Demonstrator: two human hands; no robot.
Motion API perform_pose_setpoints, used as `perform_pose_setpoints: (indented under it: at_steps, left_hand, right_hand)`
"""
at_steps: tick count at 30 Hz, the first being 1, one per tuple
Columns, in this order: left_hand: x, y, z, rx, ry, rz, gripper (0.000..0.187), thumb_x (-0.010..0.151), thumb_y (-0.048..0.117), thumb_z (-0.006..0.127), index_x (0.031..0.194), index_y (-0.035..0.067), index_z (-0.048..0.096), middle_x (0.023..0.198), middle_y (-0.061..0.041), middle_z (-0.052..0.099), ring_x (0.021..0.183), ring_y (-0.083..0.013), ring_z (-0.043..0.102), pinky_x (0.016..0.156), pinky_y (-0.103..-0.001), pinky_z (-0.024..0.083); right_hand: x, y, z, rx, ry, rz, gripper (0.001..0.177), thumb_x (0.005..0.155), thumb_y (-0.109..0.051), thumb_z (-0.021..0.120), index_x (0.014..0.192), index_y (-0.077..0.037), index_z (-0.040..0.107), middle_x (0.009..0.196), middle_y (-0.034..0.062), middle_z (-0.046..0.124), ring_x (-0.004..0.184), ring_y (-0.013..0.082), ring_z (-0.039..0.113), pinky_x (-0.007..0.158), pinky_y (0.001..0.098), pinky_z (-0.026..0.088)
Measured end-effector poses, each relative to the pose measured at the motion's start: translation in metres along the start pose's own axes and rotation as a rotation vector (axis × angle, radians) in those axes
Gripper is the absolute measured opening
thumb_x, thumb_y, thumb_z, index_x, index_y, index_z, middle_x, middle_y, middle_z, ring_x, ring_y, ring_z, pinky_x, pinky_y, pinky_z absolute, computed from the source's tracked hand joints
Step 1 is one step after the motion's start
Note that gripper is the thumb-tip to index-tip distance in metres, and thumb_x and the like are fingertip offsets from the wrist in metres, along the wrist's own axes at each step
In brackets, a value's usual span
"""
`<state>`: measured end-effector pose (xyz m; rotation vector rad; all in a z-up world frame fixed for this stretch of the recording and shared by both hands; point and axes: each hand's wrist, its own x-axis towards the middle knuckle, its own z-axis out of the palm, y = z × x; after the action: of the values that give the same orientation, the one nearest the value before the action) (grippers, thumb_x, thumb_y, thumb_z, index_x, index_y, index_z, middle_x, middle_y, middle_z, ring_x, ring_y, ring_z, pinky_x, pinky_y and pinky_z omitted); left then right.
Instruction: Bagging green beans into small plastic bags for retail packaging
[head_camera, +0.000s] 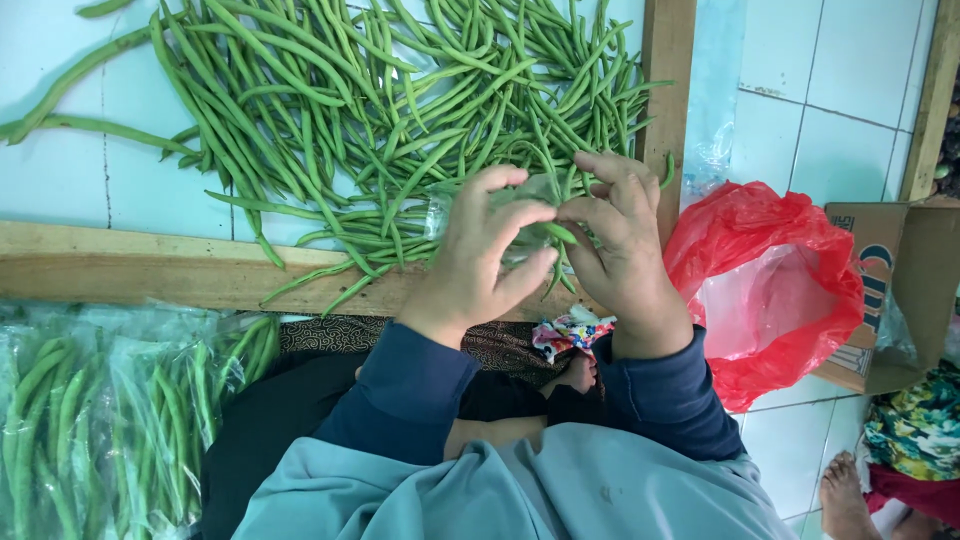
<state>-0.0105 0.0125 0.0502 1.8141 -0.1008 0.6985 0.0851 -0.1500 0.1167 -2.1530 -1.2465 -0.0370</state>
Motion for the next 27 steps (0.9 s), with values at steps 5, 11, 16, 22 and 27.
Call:
perform_pose_setpoints:
  at_steps: [5, 11, 16, 22, 27]
  left_hand:
    - [0.005, 0.013, -0.026, 0.219, -0.139, -0.103, 0.017, 0.098, 0.026, 0.06, 0.095, 0.013, 0.07, 0.114, -0.019, 0.058, 0.113, -0.0363, 0.058, 0.1, -0.052, 0.044]
    - [0.003, 0.045, -0.043, 0.366, -0.203, -0.11, 0.017, 0.093, 0.012, 0.06, 0.096, 0.005, 0.076, 0.092, -0.015, 0.07, 0.087, -0.0334, 0.072, 0.076, -0.042, 0.056]
    - [0.005, 0.079, -0.064, 0.36, -0.004, 0.03, 0.022, 0.086, 0.004, 0.063, 0.099, 0.011, 0.079, 0.1, -0.011, 0.074, 0.086, -0.0297, 0.073, 0.076, -0.04, 0.059]
    - [0.01, 0.081, -0.074, 0.259, -0.273, -0.074, 0.026, 0.088, -0.007, 0.057, 0.105, 0.001, 0.075, 0.1, -0.019, 0.072, 0.102, -0.0326, 0.071, 0.092, -0.039, 0.057]
    - [0.01, 0.074, -0.076, 0.255, -0.283, -0.03, 0.024, 0.089, -0.008, 0.059, 0.108, -0.005, 0.074, 0.106, -0.022, 0.072, 0.108, -0.0364, 0.07, 0.097, -0.04, 0.056]
  right_hand:
    - [-0.004, -0.008, 0.005, 0.019, 0.04, -0.029, 0.019, 0.092, 0.004, 0.075, 0.102, -0.012, 0.07, 0.138, 0.0176, 0.056, 0.126, 0.0423, 0.048, 0.09, 0.0417, 0.055]
    - [-0.013, -0.033, -0.003, -0.046, 0.075, -0.079, 0.015, 0.09, 0.0, 0.074, 0.099, -0.012, 0.073, 0.133, 0.0196, 0.061, 0.125, 0.0466, 0.052, 0.097, 0.0509, 0.051]
    - [-0.03, -0.057, -0.018, -0.121, 0.254, -0.144, 0.003, 0.088, -0.01, 0.078, 0.088, -0.013, 0.078, 0.124, 0.0262, 0.066, 0.12, 0.0493, 0.054, 0.105, 0.0568, 0.048]
    - [-0.027, -0.063, -0.02, -0.032, 0.024, -0.067, 0.005, 0.092, -0.013, 0.073, 0.097, -0.011, 0.072, 0.119, 0.0163, 0.067, 0.116, 0.0461, 0.059, 0.097, 0.0569, 0.049]
    - [-0.027, -0.037, -0.007, 0.149, 0.003, -0.013, 0.011, 0.093, -0.012, 0.073, 0.102, -0.006, 0.072, 0.125, 0.0201, 0.066, 0.115, 0.0415, 0.06, 0.097, 0.0511, 0.048]
